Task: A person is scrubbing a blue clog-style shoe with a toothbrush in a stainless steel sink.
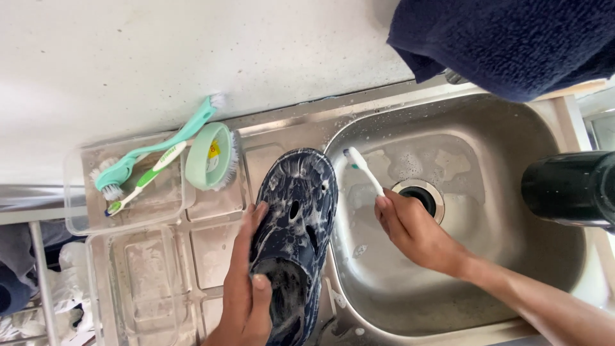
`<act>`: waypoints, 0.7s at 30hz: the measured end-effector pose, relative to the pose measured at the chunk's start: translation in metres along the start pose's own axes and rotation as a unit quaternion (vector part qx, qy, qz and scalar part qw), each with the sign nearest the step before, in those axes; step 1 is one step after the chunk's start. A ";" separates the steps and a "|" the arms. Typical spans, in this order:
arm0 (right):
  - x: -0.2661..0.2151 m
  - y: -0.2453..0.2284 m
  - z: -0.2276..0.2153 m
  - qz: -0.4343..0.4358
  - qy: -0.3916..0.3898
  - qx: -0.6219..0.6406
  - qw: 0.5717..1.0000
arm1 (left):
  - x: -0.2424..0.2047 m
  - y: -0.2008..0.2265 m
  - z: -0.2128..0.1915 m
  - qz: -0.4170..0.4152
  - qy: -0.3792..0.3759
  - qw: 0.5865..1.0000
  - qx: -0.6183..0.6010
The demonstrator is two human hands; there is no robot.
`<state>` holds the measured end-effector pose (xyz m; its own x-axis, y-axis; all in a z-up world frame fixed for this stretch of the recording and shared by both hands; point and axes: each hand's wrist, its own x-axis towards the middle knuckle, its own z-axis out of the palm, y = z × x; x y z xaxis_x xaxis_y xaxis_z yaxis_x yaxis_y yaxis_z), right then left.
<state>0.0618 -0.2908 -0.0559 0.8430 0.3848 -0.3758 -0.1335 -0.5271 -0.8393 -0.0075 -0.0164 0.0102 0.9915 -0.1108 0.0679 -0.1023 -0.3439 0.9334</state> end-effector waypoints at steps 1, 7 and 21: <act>-0.004 0.005 0.004 -0.060 -0.010 0.038 0.997 | -0.001 -0.002 0.002 0.001 0.028 0.999 -0.041; -0.003 -0.005 0.001 -0.044 -0.052 0.008 0.998 | -0.004 0.002 0.007 -0.024 0.038 0.997 -0.055; -0.011 -0.018 0.008 -0.162 -0.029 0.009 0.986 | -0.021 0.002 0.021 -0.077 0.070 0.994 -0.022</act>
<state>0.0512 -0.2795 -0.0400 0.8113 0.5746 -0.1080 0.1282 -0.3550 -0.9260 -0.0307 -0.0340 0.0037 0.9969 0.0724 -0.0312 0.0520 -0.3056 0.9507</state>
